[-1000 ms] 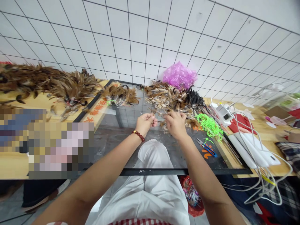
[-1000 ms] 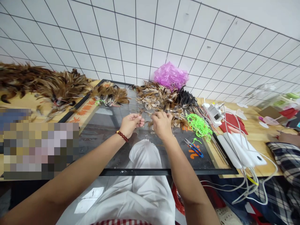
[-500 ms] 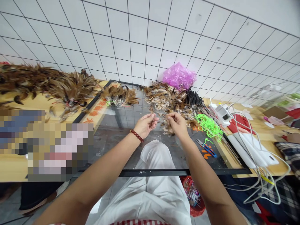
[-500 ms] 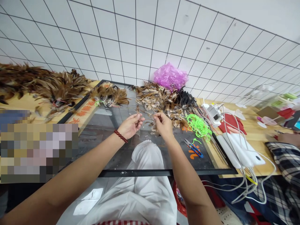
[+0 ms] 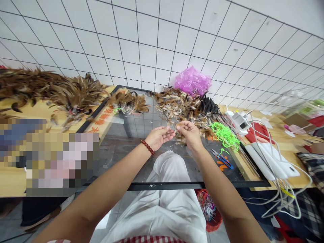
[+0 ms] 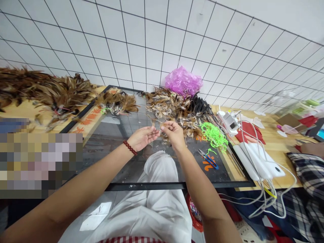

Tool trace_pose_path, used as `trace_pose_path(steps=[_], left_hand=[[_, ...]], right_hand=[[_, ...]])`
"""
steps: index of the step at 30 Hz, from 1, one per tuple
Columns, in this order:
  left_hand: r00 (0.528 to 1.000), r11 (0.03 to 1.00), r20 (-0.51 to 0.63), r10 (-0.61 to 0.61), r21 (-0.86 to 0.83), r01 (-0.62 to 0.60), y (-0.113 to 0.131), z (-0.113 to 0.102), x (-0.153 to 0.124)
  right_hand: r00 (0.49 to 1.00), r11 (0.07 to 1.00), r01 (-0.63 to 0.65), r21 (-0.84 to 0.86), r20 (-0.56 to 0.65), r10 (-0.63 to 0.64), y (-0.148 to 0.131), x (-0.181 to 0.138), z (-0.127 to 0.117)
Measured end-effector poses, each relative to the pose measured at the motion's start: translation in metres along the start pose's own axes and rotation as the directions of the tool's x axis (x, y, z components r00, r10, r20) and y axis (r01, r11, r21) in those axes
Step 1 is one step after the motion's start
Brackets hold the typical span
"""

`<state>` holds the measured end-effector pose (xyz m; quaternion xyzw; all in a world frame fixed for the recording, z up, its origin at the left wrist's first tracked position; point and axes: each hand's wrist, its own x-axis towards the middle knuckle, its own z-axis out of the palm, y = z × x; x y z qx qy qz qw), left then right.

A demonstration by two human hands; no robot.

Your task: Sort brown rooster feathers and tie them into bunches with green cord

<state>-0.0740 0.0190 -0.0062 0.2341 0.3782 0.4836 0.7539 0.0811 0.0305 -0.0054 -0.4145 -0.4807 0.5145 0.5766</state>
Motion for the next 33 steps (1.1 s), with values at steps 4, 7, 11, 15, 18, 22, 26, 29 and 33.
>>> trace_pose_path(steps=[4,7,11,15,18,22,26,29,33], left_hand=[[0.998,0.999,0.047,-0.039,0.007,0.038,-0.001,0.003,-0.001],[0.996,0.998,0.060,-0.061,0.025,0.060,-0.003,0.003,-0.002],[0.993,0.996,0.095,-0.075,0.059,0.069,-0.003,0.001,-0.002],[0.997,1.000,0.081,-0.011,-0.020,0.013,-0.001,0.000,0.000],[0.998,0.999,0.058,0.003,-0.049,0.000,-0.001,0.000,0.001],[0.997,0.999,0.082,-0.002,-0.034,0.005,-0.004,0.000,0.000],[0.996,0.999,0.075,0.048,-0.006,-0.048,-0.004,-0.001,0.000],[0.996,0.992,0.048,0.080,0.096,-0.085,-0.004,-0.001,0.000],[0.988,0.967,0.142,-0.057,0.254,0.019,-0.004,0.000,-0.004]], right_hand=[[0.999,1.000,0.031,0.003,0.017,-0.031,0.002,-0.004,0.005],[0.999,0.998,0.033,-0.048,0.024,-0.032,0.006,-0.004,0.007],[0.994,0.986,0.096,-0.138,0.063,-0.088,0.010,-0.003,0.004],[0.928,0.847,0.360,-0.390,0.245,-0.282,0.006,-0.005,-0.005],[0.803,0.569,0.595,-0.567,0.427,-0.415,0.002,-0.008,-0.007],[0.780,0.475,0.618,-0.627,0.415,-0.467,0.003,-0.011,-0.004],[0.852,0.631,0.524,-0.572,0.332,-0.406,0.006,-0.007,-0.005],[0.935,0.878,0.267,-0.397,0.327,-0.136,0.005,-0.004,-0.011],[0.915,0.978,-0.065,-0.201,0.380,0.139,0.001,-0.004,-0.015]])
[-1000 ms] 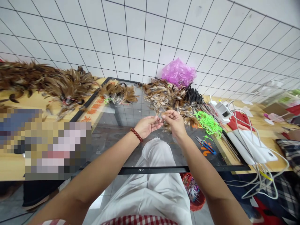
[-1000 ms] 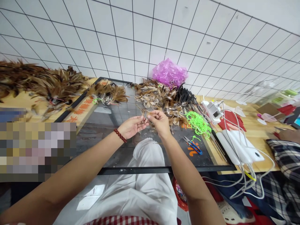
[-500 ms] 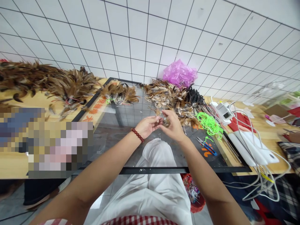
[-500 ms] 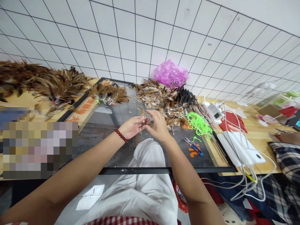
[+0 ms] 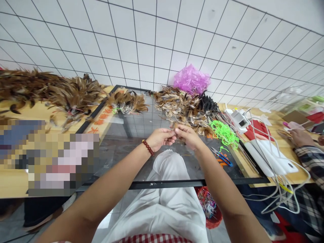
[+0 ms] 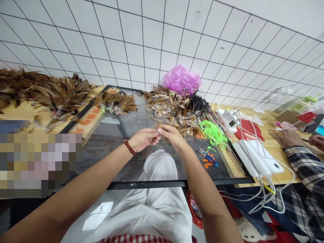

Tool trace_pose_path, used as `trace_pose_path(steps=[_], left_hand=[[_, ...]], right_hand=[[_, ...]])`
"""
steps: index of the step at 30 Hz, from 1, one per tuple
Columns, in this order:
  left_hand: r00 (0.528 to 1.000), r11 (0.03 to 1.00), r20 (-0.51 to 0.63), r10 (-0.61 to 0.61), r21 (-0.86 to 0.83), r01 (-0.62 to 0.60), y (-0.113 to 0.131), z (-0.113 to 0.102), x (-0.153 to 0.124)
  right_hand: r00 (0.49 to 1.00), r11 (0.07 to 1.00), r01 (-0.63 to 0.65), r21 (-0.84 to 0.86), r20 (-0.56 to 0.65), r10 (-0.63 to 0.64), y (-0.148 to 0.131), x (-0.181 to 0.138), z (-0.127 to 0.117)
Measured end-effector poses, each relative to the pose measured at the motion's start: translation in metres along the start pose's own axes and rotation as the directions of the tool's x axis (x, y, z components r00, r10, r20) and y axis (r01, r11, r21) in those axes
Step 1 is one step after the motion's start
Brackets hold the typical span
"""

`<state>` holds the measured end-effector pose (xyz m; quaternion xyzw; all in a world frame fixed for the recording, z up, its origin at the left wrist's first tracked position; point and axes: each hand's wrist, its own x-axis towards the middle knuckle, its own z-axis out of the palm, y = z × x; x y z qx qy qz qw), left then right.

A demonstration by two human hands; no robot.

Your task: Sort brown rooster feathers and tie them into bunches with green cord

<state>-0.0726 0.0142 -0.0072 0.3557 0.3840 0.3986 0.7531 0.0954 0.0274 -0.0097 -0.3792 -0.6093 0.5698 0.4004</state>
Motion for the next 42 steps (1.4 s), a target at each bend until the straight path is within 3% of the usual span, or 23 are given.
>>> trace_pose_path(steps=[6,11,14,16,18,21,23,25,27,30,32,34,38,42], left_hand=[[0.991,0.996,0.113,-0.074,-0.040,0.079,0.001,0.001,-0.004],[0.983,0.995,0.159,-0.097,-0.002,0.098,0.000,-0.001,-0.004],[0.992,0.999,0.122,-0.036,-0.022,0.039,-0.001,0.000,-0.002],[0.999,0.993,0.041,0.034,-0.114,-0.029,0.000,0.000,-0.001],[0.997,0.978,-0.037,0.072,-0.195,-0.078,0.001,0.000,-0.001],[0.998,0.974,-0.028,0.057,-0.220,-0.061,0.003,0.001,0.000],[0.998,0.975,-0.023,0.061,-0.212,-0.065,0.002,0.001,0.000],[0.991,0.972,-0.084,0.106,-0.199,-0.121,0.002,0.002,0.000],[0.982,0.975,-0.120,0.142,-0.154,-0.160,0.003,0.003,-0.001],[0.998,0.997,0.022,0.066,-0.051,-0.064,0.004,0.003,-0.005],[0.991,1.000,0.130,-0.013,-0.009,0.014,0.004,0.004,-0.007],[0.985,0.999,0.170,-0.036,-0.019,0.040,0.003,0.004,-0.008],[0.966,0.991,0.256,-0.027,-0.117,0.059,-0.001,0.001,-0.004],[0.939,0.982,0.329,-0.095,-0.125,0.143,-0.005,-0.005,0.001]], right_hand=[[0.984,0.998,0.049,0.031,-0.172,-0.043,-0.008,0.001,0.005],[0.987,0.993,0.092,-0.071,-0.127,-0.101,-0.007,0.002,0.006],[0.973,0.977,0.131,-0.167,-0.166,-0.159,-0.004,0.002,0.007],[0.941,0.931,0.186,-0.313,-0.217,-0.261,-0.003,0.001,0.007],[0.902,0.829,0.260,-0.494,-0.182,-0.392,-0.004,-0.001,0.008],[0.865,0.677,0.329,-0.659,-0.077,-0.495,-0.006,-0.003,0.012],[0.859,0.649,0.317,-0.692,-0.081,-0.506,-0.008,-0.003,0.015],[0.876,0.705,0.285,-0.650,-0.122,-0.467,-0.010,-0.001,0.017],[0.929,0.847,0.233,-0.477,-0.149,-0.340,-0.012,0.000,0.017],[0.998,0.997,0.042,-0.071,-0.047,-0.046,-0.014,-0.001,0.013],[0.997,0.993,-0.074,0.087,0.025,0.072,-0.014,-0.003,0.009],[0.993,0.982,-0.114,0.149,-0.011,0.117,-0.014,-0.003,0.007],[0.983,0.975,-0.121,0.186,-0.118,0.144,-0.012,-0.002,0.007],[0.991,0.983,-0.112,0.147,-0.056,0.121,-0.010,-0.002,0.007]])
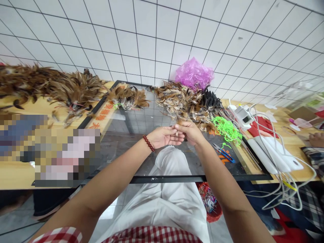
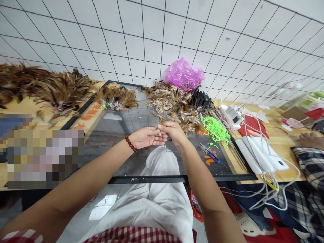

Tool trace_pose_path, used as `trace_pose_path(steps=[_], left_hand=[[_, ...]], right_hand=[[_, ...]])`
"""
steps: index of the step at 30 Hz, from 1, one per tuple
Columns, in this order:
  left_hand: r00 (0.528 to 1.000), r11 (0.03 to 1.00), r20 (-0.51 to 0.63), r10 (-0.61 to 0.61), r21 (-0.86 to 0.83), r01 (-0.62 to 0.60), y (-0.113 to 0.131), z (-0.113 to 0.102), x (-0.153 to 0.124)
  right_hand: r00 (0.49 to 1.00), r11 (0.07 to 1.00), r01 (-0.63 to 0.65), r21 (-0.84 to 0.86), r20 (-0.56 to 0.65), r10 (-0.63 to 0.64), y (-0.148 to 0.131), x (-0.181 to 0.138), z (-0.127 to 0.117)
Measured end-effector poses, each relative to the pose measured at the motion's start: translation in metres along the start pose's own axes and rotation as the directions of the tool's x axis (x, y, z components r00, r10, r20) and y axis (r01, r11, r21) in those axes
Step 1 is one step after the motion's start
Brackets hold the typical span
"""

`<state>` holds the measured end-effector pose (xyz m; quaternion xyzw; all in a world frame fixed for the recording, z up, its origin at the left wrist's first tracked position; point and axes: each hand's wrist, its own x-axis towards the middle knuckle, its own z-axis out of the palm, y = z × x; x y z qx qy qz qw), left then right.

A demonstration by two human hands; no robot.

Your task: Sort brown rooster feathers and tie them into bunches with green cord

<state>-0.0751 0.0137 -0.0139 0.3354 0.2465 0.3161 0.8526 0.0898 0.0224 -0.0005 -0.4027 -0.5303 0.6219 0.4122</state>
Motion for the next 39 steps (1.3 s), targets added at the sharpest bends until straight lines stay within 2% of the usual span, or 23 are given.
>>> trace_pose_path(steps=[3,6,9,11,13,15,18,20,21,22,23,24,26,28,29,30,32,34,37,39], left_hand=[[0.998,1.000,-0.056,0.011,0.004,-0.011,-0.001,-0.001,0.001],[0.981,0.993,-0.163,0.103,-0.032,-0.110,0.001,0.001,0.001],[0.937,0.978,-0.298,0.184,-0.043,-0.205,0.005,0.003,0.001],[0.888,0.962,-0.390,0.243,-0.020,-0.272,0.009,0.001,0.001],[0.835,0.939,-0.461,0.300,-0.009,-0.343,0.013,-0.001,0.001],[0.797,0.921,-0.508,0.326,-0.021,-0.390,0.016,-0.003,0.001],[0.780,0.913,-0.533,0.328,-0.032,-0.406,0.017,-0.003,0.002],[0.773,0.910,-0.536,0.339,-0.020,-0.414,0.017,-0.001,0.003],[0.768,0.908,-0.539,0.346,-0.013,-0.418,0.017,-0.001,0.003],[0.762,0.907,-0.544,0.351,-0.006,-0.422,0.016,0.000,0.004],[0.758,0.906,-0.549,0.352,-0.003,-0.423,0.016,0.001,0.004],[0.755,0.907,-0.554,0.350,-0.001,-0.421,0.015,0.001,0.004],[0.757,0.914,-0.559,0.339,0.004,-0.406,0.014,0.002,0.004],[0.768,0.927,-0.555,0.320,0.016,-0.375,0.012,0.003,0.004],[0.779,0.935,-0.547,0.308,0.022,-0.354,0.012,0.003,0.003],[0.790,0.942,-0.538,0.295,0.028,-0.333,0.011,0.003,0.003],[0.815,0.955,-0.513,0.271,0.039,-0.294,0.009,0.004,0.002],[0.839,0.966,-0.485,0.247,0.052,-0.255,0.008,0.005,0.002],[0.867,0.977,-0.451,0.214,0.084,-0.198,0.008,0.006,0.001],[0.867,0.975,-0.446,0.221,0.132,-0.181,0.008,0.007,0.001]], right_hand=[[0.999,0.999,0.013,-0.033,0.031,-0.012,-0.001,-0.001,0.000],[0.993,0.992,0.114,-0.061,-0.015,-0.115,-0.002,0.000,-0.001],[0.974,0.969,0.193,-0.152,-0.087,-0.207,-0.001,0.004,-0.006],[0.938,0.915,0.233,-0.328,-0.171,-0.300,0.001,0.006,-0.012],[0.871,0.763,0.257,-0.594,-0.199,-0.448,0.003,0.007,-0.016],[0.841,0.530,0.225,-0.818,-0.111,-0.529,0.004,0.005,-0.016],[0.879,0.208,0.159,-0.965,0.042,-0.474,0.007,0.000,-0.009],[0.901,0.077,0.135,-0.988,0.090,-0.424,0.008,-0.001,-0.003],[0.905,0.051,0.134,-0.990,0.101,-0.413,0.009,-0.001,-0.001],[0.904,0.059,0.142,-0.988,0.105,-0.414,0.009,-0.001,0.000],[0.897,0.105,0.159,-0.982,0.099,-0.431,0.009,0.000,-0.001],[0.887,0.190,0.177,-0.966,0.073,-0.456,0.009,0.001,-0.002],[0.877,0.469,0.202,-0.860,-0.055,-0.478,0.007,0.004,-0.005],[0.901,0.767,0.195,-0.612,-0.197,-0.387,0.004,0.005,-0.007],[0.921,0.865,0.178,-0.468,-0.231,-0.315,0.002,0.006,-0.006],[0.939,0.925,0.162,-0.345,-0.235,-0.252,0.001,0.006,-0.005],[0.960,0.968,0.153,-0.200,-0.200,-0.193,-0.001,0.005,-0.001],[0.964,0.969,0.175,-0.172,-0.168,-0.204,-0.001,0.005,0.003],[0.950,0.940,0.227,-0.254,-0.154,-0.271,0.002,0.005,0.006],[0.931,0.898,0.261,-0.353,-0.153,-0.331,0.004,0.005,0.006]])
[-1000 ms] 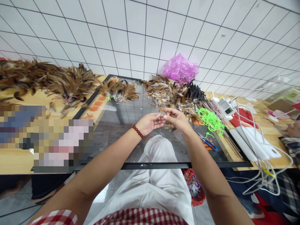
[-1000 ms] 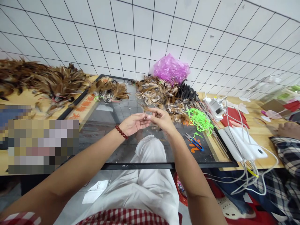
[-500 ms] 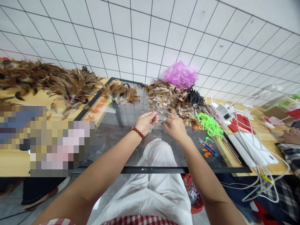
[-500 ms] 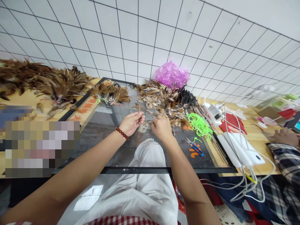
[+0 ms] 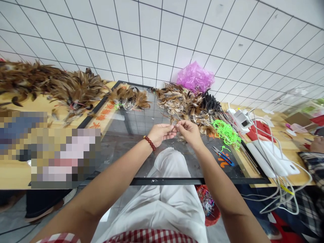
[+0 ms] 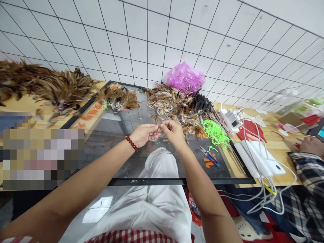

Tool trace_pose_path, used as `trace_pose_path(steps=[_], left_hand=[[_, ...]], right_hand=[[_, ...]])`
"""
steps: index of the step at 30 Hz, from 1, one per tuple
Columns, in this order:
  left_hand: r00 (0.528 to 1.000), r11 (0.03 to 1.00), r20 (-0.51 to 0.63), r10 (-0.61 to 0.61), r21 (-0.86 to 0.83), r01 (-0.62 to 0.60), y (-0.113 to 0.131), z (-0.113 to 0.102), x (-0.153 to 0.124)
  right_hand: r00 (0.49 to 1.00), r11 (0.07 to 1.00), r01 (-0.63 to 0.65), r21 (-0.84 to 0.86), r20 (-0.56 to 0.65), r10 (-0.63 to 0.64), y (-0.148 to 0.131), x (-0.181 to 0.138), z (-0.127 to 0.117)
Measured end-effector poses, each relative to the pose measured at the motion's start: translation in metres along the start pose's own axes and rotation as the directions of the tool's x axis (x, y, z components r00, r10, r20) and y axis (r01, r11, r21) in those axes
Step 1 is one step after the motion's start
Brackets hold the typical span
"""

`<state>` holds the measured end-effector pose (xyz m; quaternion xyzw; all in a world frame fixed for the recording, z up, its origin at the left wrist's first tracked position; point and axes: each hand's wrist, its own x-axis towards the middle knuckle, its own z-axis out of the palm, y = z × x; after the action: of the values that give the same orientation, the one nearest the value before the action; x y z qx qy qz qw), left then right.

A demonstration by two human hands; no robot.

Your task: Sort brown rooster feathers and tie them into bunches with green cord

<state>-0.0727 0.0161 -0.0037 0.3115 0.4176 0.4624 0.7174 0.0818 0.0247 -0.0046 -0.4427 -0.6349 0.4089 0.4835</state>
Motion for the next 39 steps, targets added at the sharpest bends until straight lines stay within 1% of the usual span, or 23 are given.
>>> trace_pose_path(steps=[5,7,10,12,13,14,15,17,18,21,23,25,27,30,33,36,39], left_hand=[[0.997,0.979,0.000,0.078,0.189,-0.077,-0.004,0.002,0.002],[0.995,0.969,0.015,0.104,0.222,-0.104,-0.007,0.003,0.002],[0.992,0.973,0.006,0.128,0.191,-0.127,-0.008,0.003,0.003],[0.987,0.982,-0.054,0.148,0.123,-0.141,-0.005,0.002,0.003],[0.983,0.985,-0.095,0.159,0.079,-0.152,-0.003,0.000,0.004],[0.975,0.985,-0.140,0.172,0.032,-0.169,0.000,-0.001,0.004],[0.966,0.982,-0.181,0.185,-0.013,-0.190,0.002,-0.002,0.005],[0.949,0.970,-0.243,0.199,-0.089,-0.227,0.008,-0.005,0.007],[0.943,0.963,-0.262,0.205,-0.118,-0.242,0.009,-0.006,0.007],[0.938,0.954,-0.279,0.204,-0.161,-0.255,0.011,-0.008,0.008],[0.943,0.957,-0.273,0.192,-0.158,-0.241,0.011,-0.008,0.008],[0.947,0.965,-0.269,0.178,-0.143,-0.221,0.009,-0.007,0.008],[0.950,0.973,-0.267,0.164,-0.116,-0.201,0.008,-0.007,0.008],[0.958,0.986,-0.253,0.138,-0.057,-0.157,0.006,-0.006,0.008],[0.977,0.996,-0.198,0.082,-0.006,-0.085,0.005,-0.006,0.006],[0.990,0.999,-0.137,0.035,0.027,-0.031,0.005,-0.004,0.004],[0.994,0.997,-0.109,0.020,0.075,-0.012,0.005,-0.004,0.003]], right_hand=[[0.985,0.962,0.163,-0.219,-0.025,-0.172,0.001,-0.003,0.003],[0.971,0.932,0.225,-0.285,-0.014,-0.239,0.002,-0.004,0.004],[0.959,0.901,0.256,-0.349,-0.022,-0.281,0.007,-0.002,0.004],[0.957,0.882,0.240,-0.406,-0.051,-0.284,0.010,0.000,0.001],[0.955,0.857,0.244,-0.455,-0.042,-0.294,0.012,0.001,0.000],[0.952,0.816,0.258,-0.518,-0.004,-0.305,0.013,0.001,-0.002],[0.950,0.759,0.281,-0.587,0.061,-0.305,0.013,0.001,-0.002],[0.942,0.612,0.330,-0.719,0.213,-0.258,0.011,0.001,-0.001],[0.938,0.535,0.345,-0.771,0.268,-0.219,0.009,0.000,0.001],[0.925,0.337,0.381,-0.861,0.356,-0.135,0.005,0.000,0.011],[0.914,0.263,0.406,-0.875,0.395,-0.095,0.004,0.002,0.016],[0.905,0.238,0.424,-0.874,0.421,-0.067,0.004,0.003,0.019],[0.901,0.241,0.432,-0.869,0.427,-0.074,0.005,0.003,0.018],[0.909,0.265,0.418,-0.869,0.396,-0.134,0.004,0.001,0.012],[0.902,0.274,0.423,-0.864,0.369,-0.226,0.001,-0.001,0.007],[0.870,0.235,0.465,-0.853,0.392,-0.299,-0.001,-0.002,0.005],[0.858,0.203,0.481,-0.853,0.411,-0.306,-0.001,-0.002,0.005]])
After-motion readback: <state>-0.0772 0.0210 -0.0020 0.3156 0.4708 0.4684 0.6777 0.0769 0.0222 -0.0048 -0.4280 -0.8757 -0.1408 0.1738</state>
